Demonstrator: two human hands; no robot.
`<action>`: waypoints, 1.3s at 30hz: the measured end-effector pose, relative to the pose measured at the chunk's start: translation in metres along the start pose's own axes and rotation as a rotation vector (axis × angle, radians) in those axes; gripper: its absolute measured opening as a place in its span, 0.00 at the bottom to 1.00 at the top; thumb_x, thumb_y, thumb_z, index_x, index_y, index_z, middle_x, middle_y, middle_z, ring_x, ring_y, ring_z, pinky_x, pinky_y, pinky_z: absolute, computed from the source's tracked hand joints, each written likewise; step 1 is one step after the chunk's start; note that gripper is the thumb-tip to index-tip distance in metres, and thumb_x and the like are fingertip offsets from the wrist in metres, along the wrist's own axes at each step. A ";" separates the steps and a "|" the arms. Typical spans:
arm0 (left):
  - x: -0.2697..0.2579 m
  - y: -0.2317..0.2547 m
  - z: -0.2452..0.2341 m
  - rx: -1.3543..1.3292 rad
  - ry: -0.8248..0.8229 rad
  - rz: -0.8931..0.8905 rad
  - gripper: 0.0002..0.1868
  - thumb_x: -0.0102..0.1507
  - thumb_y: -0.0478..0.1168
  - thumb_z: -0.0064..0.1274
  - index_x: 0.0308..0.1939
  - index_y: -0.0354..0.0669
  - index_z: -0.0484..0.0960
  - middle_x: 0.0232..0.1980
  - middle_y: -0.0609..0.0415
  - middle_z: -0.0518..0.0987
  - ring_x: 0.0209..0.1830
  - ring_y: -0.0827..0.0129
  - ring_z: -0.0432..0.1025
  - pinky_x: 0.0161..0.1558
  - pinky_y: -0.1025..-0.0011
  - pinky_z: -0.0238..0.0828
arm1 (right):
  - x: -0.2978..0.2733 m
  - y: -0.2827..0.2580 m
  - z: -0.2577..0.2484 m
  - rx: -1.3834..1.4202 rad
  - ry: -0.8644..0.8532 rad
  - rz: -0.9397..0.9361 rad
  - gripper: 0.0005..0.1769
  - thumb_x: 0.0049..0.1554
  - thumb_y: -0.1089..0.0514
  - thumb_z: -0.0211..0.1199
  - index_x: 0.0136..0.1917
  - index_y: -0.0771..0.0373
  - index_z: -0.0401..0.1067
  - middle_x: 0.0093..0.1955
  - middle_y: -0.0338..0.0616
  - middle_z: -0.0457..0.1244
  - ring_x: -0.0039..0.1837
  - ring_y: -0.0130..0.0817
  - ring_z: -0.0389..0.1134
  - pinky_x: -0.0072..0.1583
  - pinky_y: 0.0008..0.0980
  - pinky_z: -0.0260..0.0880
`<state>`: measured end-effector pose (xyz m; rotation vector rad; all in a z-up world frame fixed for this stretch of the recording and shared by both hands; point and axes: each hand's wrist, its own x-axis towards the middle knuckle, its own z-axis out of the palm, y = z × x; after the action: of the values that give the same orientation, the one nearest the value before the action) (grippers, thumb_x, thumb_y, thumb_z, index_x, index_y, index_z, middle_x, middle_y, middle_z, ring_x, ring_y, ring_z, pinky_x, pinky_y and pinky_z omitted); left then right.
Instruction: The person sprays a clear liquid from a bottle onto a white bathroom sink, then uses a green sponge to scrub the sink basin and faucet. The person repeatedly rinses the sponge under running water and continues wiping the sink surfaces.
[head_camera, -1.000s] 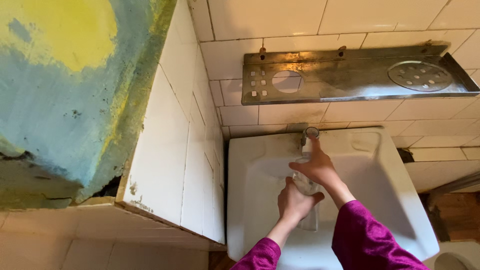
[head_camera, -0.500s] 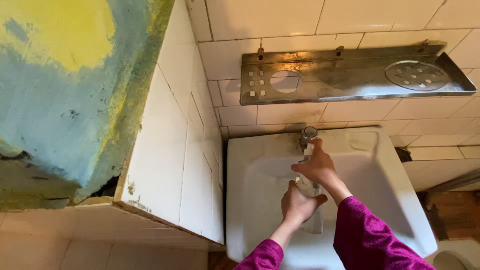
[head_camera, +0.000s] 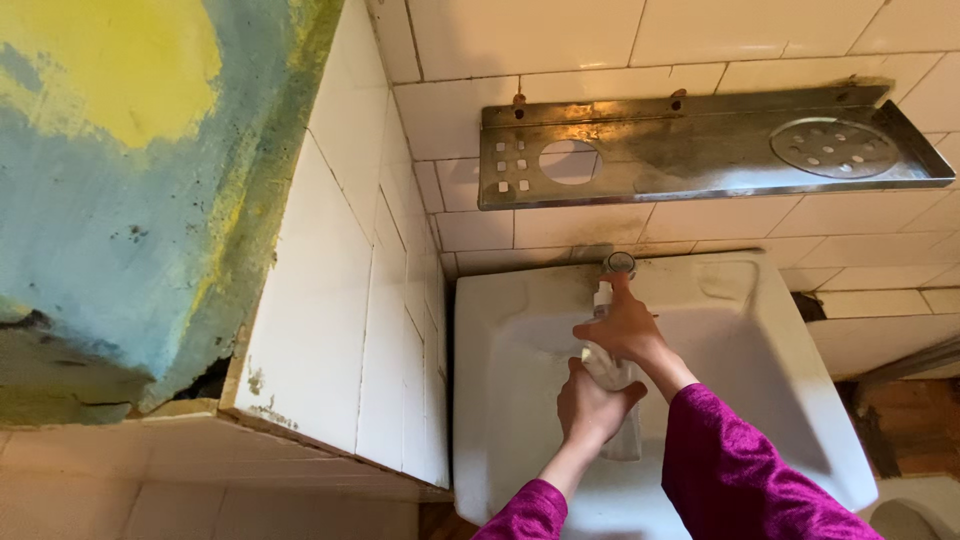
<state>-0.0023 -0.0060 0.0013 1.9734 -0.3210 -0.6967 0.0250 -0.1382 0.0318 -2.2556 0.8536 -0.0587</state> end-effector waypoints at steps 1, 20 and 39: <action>0.001 0.000 -0.002 0.006 -0.008 -0.014 0.44 0.47 0.56 0.69 0.59 0.37 0.67 0.52 0.41 0.81 0.52 0.49 0.79 0.53 0.57 0.77 | 0.001 -0.001 0.001 0.012 0.013 -0.043 0.58 0.38 0.50 0.76 0.76 0.55 0.49 0.54 0.64 0.68 0.57 0.58 0.72 0.59 0.46 0.72; 0.016 0.003 0.005 -0.034 -0.015 -0.059 0.47 0.47 0.58 0.69 0.59 0.34 0.66 0.53 0.38 0.80 0.52 0.47 0.78 0.53 0.58 0.77 | 0.015 -0.013 -0.003 -0.067 -0.018 0.049 0.59 0.37 0.52 0.75 0.76 0.55 0.49 0.52 0.58 0.69 0.57 0.56 0.72 0.61 0.44 0.72; 0.027 0.005 -0.003 0.008 -0.039 -0.045 0.50 0.48 0.60 0.67 0.62 0.30 0.66 0.53 0.37 0.80 0.51 0.48 0.80 0.52 0.59 0.79 | 0.029 -0.014 0.001 -0.068 0.040 -0.107 0.61 0.35 0.51 0.79 0.75 0.57 0.47 0.57 0.61 0.65 0.57 0.58 0.71 0.61 0.45 0.69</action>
<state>0.0214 -0.0194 -0.0025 1.9821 -0.3043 -0.7644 0.0558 -0.1468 0.0344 -2.3703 0.7653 -0.1261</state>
